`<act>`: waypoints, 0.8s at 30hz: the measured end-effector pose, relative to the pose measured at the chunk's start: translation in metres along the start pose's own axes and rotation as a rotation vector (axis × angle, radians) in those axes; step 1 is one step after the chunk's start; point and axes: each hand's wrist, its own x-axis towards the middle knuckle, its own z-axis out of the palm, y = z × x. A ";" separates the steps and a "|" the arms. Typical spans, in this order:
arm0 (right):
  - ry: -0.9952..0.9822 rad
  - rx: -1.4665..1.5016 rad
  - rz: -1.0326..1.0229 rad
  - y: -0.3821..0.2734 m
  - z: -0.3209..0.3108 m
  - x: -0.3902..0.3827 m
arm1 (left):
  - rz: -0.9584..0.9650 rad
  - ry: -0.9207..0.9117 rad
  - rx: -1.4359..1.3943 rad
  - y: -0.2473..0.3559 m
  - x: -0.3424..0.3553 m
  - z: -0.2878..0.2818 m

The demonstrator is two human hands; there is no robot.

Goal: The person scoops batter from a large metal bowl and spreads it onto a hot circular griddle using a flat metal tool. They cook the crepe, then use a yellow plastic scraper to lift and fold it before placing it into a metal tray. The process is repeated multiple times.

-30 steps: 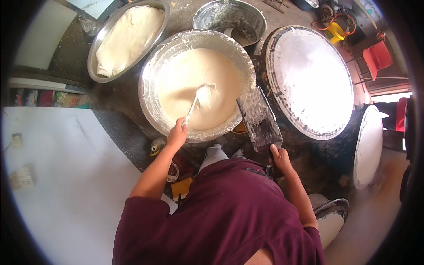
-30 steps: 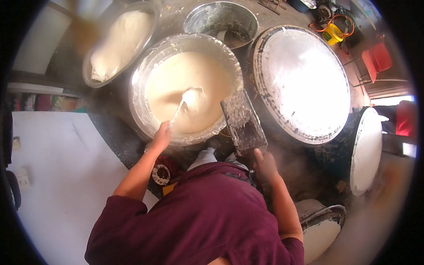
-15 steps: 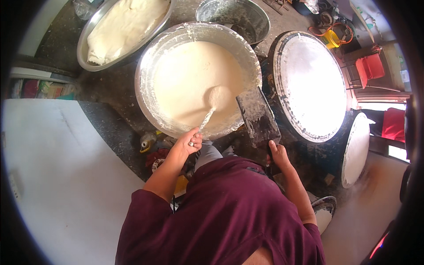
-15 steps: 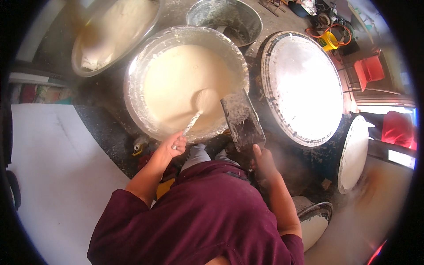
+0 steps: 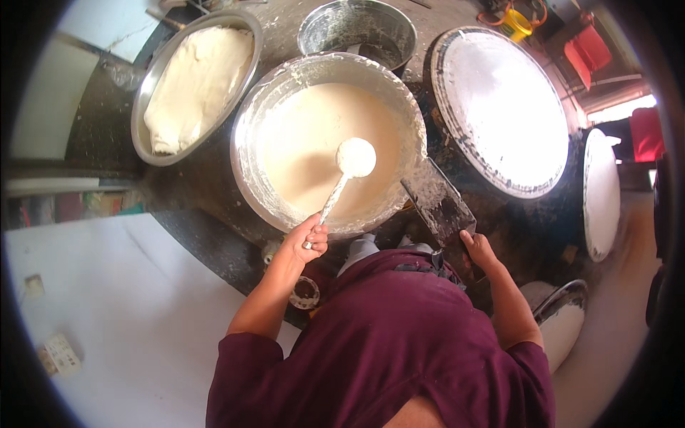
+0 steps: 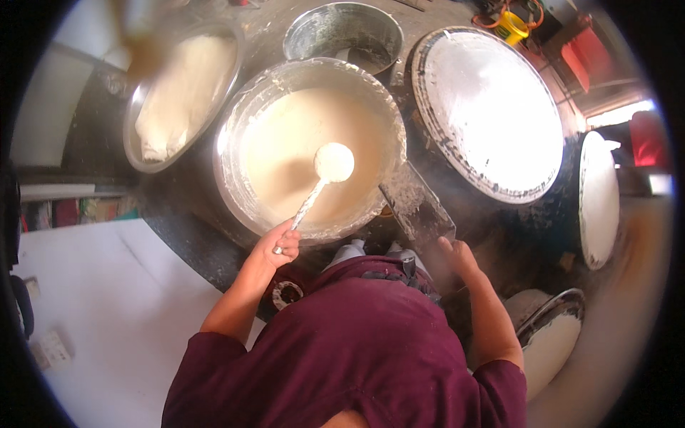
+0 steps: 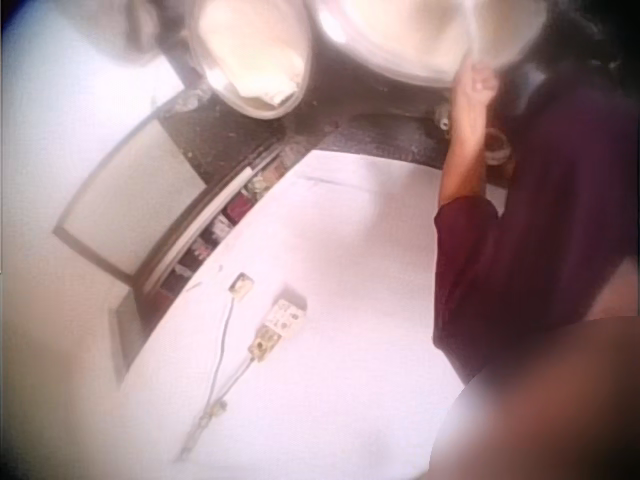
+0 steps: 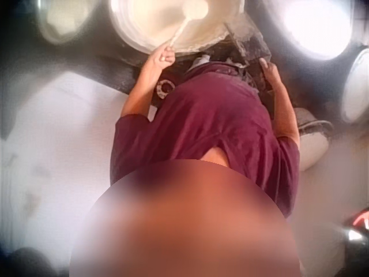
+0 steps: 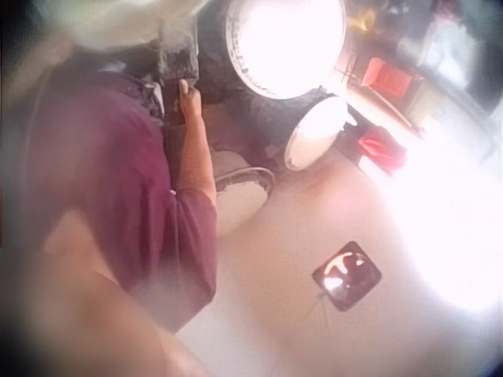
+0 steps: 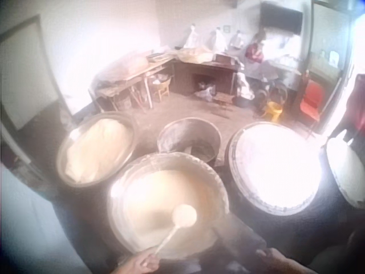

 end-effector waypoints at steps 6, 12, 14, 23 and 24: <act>-0.175 0.422 -0.051 -0.053 0.050 0.016 | -0.054 0.039 0.199 0.002 -0.046 0.066; -0.159 0.686 -0.187 -0.046 0.047 0.026 | -0.085 0.034 0.309 -0.036 -0.047 0.147; -0.119 0.776 -0.210 -0.024 0.023 0.019 | -0.145 -0.019 0.310 -0.048 -0.033 0.176; 0.524 0.614 -0.320 0.079 -0.104 0.004 | 0.273 -0.037 0.982 -0.134 0.077 0.276; 0.583 0.577 -0.330 0.085 -0.114 0.006 | 0.359 -0.023 1.126 -0.145 0.093 0.276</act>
